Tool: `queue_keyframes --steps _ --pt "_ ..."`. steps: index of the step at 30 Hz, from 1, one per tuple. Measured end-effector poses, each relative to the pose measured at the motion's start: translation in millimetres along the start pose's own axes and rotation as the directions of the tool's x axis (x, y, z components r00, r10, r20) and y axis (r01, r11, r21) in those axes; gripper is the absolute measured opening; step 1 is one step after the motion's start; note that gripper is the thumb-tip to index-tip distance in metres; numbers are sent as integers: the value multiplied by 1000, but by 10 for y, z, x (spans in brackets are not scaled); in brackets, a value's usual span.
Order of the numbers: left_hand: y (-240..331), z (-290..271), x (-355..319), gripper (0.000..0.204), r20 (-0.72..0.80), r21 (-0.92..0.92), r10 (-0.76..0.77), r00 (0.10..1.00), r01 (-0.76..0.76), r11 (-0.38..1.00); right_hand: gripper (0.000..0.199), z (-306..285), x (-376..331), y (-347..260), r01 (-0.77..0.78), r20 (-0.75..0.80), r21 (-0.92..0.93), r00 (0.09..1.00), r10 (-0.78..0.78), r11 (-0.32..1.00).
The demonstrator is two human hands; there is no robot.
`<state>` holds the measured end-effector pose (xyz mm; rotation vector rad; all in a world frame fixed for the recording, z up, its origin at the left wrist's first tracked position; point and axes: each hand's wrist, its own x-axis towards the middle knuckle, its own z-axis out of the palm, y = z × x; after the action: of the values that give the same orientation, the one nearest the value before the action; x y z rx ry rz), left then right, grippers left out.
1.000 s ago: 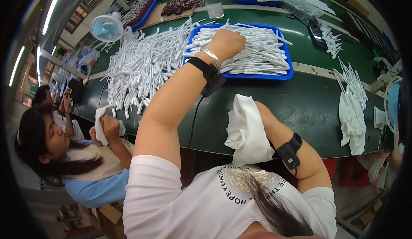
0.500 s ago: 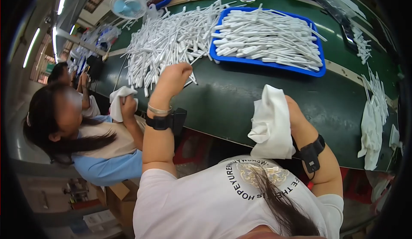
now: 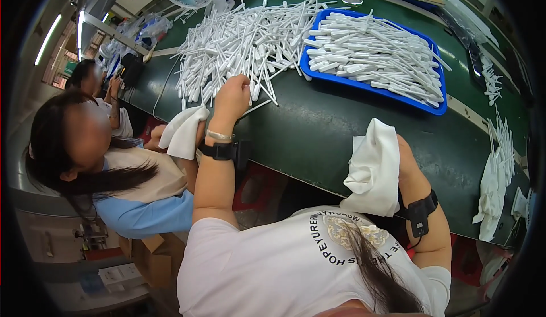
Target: The person picks up a white plastic part from a pile, wipes it with a cloth, and places it into a blue tray. This process is repeated for several more white plastic parts.
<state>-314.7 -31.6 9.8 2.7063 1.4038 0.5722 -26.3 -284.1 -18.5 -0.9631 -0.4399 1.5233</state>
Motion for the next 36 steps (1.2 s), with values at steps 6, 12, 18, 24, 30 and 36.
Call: queue_keyframes --steps 6,12,18,24,30,36 --pt "6 -122 -498 14 118 228 -215 970 184 956 22 -11 -15 -36 14 11 -8 1000 -14 1000" --pt "-69 -254 -757 11 124 261 -153 981 116 958 24 47 -28 -51 -8 -40 -27 999 7 1000" --pt "339 -465 -743 15 579 -525 -122 806 483 701 30 79 -43 -104 29 -129 54 991 -22 998" --pt "1172 -141 -799 16 617 -782 230 753 620 67 40 133 -11 -84 200 -73 306 980 -186 931" --pt "1658 35 -678 16 557 -773 420 716 633 -53 39 156 -38 -48 113 69 276 988 -137 955" --pt "1991 196 -692 16 565 -820 268 780 568 74 32 75 -80 -35 57 120 129 990 -73 990"
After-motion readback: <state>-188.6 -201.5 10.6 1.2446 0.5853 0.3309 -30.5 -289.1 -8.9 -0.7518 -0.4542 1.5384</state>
